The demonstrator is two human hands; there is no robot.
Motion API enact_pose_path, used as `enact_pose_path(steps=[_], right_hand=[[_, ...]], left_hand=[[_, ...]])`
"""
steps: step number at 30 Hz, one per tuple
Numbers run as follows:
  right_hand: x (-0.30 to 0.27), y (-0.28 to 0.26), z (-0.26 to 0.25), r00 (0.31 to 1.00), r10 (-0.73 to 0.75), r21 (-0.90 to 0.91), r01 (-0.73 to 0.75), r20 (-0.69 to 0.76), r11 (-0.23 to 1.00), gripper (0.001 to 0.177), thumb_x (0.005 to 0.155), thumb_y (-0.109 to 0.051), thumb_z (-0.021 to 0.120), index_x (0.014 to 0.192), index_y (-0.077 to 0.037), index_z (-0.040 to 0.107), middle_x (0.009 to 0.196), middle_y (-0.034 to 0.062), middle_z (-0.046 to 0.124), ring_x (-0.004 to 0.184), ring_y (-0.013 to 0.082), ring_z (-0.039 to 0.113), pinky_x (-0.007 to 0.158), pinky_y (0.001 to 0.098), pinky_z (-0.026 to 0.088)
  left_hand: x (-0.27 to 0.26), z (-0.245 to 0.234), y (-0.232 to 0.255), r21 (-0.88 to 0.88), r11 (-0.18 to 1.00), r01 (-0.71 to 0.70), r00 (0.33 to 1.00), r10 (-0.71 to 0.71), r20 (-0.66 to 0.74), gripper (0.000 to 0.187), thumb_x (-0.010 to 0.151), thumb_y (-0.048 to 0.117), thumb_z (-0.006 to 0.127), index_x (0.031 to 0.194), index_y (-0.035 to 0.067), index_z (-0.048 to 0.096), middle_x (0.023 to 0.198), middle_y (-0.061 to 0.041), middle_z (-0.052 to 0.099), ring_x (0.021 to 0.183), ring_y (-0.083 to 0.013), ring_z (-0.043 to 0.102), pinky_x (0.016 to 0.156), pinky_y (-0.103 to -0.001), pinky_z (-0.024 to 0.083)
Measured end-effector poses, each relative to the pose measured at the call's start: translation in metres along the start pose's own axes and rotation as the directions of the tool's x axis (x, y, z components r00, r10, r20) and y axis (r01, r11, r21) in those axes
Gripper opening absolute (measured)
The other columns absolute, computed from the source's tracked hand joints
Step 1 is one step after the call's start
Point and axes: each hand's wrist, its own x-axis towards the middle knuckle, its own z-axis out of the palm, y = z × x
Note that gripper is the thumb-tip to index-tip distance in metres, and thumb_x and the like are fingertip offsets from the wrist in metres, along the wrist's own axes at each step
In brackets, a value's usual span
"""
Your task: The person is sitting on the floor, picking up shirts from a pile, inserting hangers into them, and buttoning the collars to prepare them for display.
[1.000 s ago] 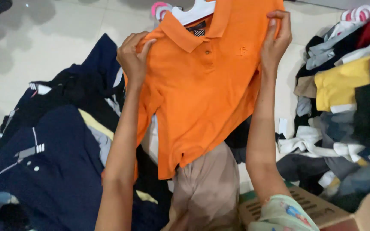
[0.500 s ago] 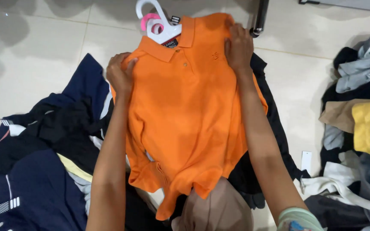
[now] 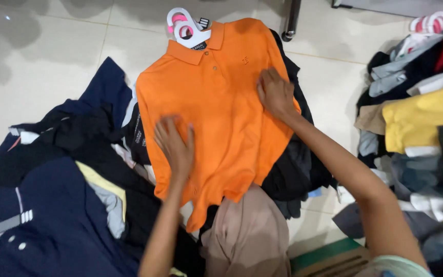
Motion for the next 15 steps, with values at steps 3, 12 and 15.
enact_pose_path(steps=[3, 12, 15], right_hand=[[-0.045, 0.021, 0.01, 0.972, 0.123, 0.139, -0.152, 0.198, 0.979, 0.014, 0.109, -0.023, 0.047, 0.108, -0.013, 0.056, 0.095, 0.0142, 0.067, 0.09, 0.0433, 0.071, 0.076, 0.0529, 0.055], [-0.149, -0.028, 0.001, 0.839, 0.018, 0.384, -0.268, 0.544, 0.884, 0.044, 0.077, -0.043, 0.076, 0.109, -0.017, 0.061, 0.105, 0.0102, 0.068, 0.111, 0.0397, 0.068, 0.089, 0.0506, 0.055], [-0.174, -0.027, 0.046, 0.783, 0.044, 0.465, -0.413, 0.62, 0.783, 0.043, 0.093, -0.048, 0.058, 0.122, -0.017, 0.063, 0.113, 0.0142, 0.071, 0.117, 0.0416, 0.065, 0.096, 0.0519, 0.052]], left_hand=[[-0.089, -0.001, 0.007, -0.091, 0.987, 0.134, 0.991, -0.135, -0.006, 0.043, 0.096, 0.031, 0.069, 0.128, 0.008, 0.052, 0.118, -0.017, 0.046, 0.118, -0.0432, 0.046, 0.104, -0.054, 0.037], [-0.19, 0.029, -0.039, -0.036, 0.808, 0.588, 0.758, -0.535, 0.373, 0.094, 0.099, 0.062, 0.056, 0.148, -0.014, 0.032, 0.147, -0.043, 0.036, 0.146, -0.0569, 0.028, 0.12, -0.064, 0.021], [-0.182, 0.02, -0.047, -0.013, 0.741, 0.671, 0.644, -0.575, 0.505, 0.061, 0.096, 0.065, 0.057, 0.124, 0.011, 0.055, 0.123, -0.019, 0.069, 0.122, -0.0442, 0.063, 0.098, -0.06, 0.049]])
